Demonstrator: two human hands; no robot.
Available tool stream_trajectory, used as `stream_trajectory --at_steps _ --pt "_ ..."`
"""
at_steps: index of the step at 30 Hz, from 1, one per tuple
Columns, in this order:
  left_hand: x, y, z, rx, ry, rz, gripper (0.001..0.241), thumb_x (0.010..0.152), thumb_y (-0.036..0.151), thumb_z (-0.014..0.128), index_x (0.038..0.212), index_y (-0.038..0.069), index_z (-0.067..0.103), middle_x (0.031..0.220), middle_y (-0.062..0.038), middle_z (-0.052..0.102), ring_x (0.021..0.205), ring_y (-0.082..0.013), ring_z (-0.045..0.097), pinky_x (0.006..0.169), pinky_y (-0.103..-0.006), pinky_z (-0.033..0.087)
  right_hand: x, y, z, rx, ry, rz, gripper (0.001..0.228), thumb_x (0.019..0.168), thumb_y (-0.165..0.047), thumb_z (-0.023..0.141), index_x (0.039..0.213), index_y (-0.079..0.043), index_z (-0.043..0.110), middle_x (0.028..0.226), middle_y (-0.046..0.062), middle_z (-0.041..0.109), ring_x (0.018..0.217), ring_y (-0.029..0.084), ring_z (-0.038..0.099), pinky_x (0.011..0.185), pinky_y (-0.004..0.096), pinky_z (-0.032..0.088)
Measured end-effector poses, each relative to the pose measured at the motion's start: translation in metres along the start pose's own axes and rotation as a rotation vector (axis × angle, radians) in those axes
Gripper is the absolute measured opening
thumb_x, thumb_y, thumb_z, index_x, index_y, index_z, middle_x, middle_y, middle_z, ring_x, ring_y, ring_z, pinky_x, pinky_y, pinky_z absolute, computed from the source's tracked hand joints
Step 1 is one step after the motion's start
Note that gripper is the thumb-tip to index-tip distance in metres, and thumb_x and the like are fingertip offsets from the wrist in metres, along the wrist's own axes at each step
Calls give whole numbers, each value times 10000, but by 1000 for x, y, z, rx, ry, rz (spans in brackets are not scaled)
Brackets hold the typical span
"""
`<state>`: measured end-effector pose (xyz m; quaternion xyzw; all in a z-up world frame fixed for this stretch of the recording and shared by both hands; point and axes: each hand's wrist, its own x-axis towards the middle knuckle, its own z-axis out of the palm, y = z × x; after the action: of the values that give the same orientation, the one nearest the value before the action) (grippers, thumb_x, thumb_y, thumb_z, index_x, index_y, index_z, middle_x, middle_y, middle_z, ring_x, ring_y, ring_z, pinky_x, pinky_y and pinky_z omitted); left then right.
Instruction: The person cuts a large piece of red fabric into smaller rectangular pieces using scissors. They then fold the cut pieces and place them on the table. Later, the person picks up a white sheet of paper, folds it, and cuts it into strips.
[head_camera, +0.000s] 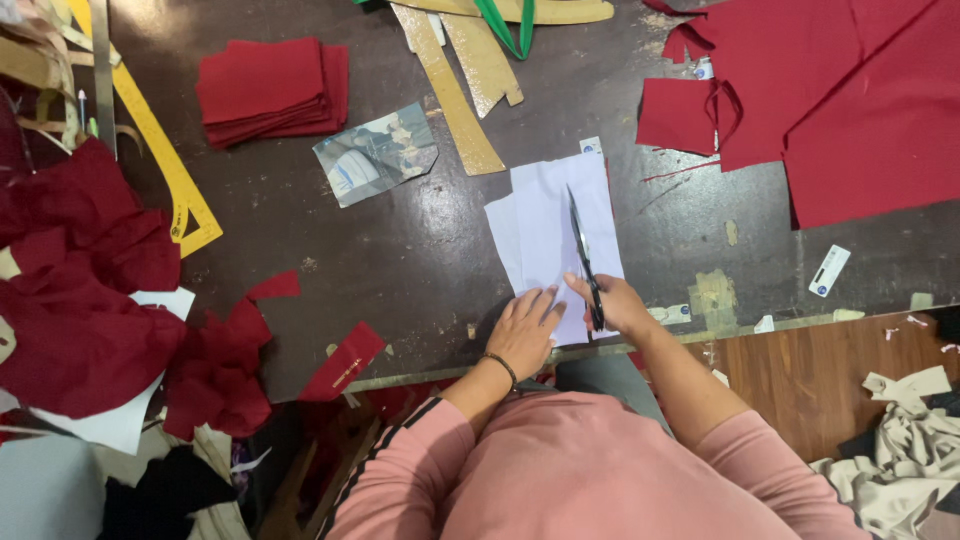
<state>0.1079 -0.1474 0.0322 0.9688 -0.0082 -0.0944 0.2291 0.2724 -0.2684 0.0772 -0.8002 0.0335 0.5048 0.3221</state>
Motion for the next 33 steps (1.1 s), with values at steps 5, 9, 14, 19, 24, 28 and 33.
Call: stream_trajectory --at_steps 5,9,14,19,24,28,33 --pt "3 -1 -3 -12 -34 -18 684 884 250 691 1499 110 425 1593 -155 343 1470 -352 316 1157 -500 314 6 -10 -6 -41 22 -20 585 876 -619 743 846 -40 661 581 166 674 464 221 680 415 265 481" --pt "2 0 -3 -13 -66 -36 693 885 262 695 1504 118 419 1606 -140 333 1484 -343 303 1168 -500 308 18 -20 -9 5 -6 -33 684 861 -709 715 928 -31 663 631 171 674 525 226 691 406 260 452" --pt "3 -2 5 -21 -74 -43 667 901 270 667 1508 117 434 1610 -132 329 1482 -342 298 1168 -500 296 34 -35 -13 24 0 -64 609 908 -619 727 918 -16 644 625 183 651 504 220 668 386 231 410" --pt "1 -4 9 -28 -30 -42 664 881 287 692 1483 114 473 1590 -137 364 1460 -353 338 1160 -509 314 51 -37 -19 20 2 -94 587 933 -589 731 905 -7 655 613 189 653 483 226 653 377 243 396" --pt "-9 -16 21 -58 231 -4 523 863 226 668 1368 138 567 1450 -107 481 1385 -327 435 1089 -489 395 44 -22 -27 113 -20 -163 679 953 -700 656 932 -22 641 683 214 671 576 265 699 389 267 421" --pt "-24 -34 29 -63 241 68 411 914 263 635 1308 151 605 1396 -73 518 1362 -297 452 1064 -474 402 -36 25 -21 133 -99 -178 644 931 -657 640 784 -31 647 542 181 633 497 239 640 367 253 343" --pt "-39 -41 28 -47 189 211 454 958 276 595 1402 191 554 1409 -75 520 1345 -282 458 1045 -457 410 -133 134 9 30 -123 26 451 809 -500 794 877 -55 767 757 199 731 805 314 670 700 378 500"
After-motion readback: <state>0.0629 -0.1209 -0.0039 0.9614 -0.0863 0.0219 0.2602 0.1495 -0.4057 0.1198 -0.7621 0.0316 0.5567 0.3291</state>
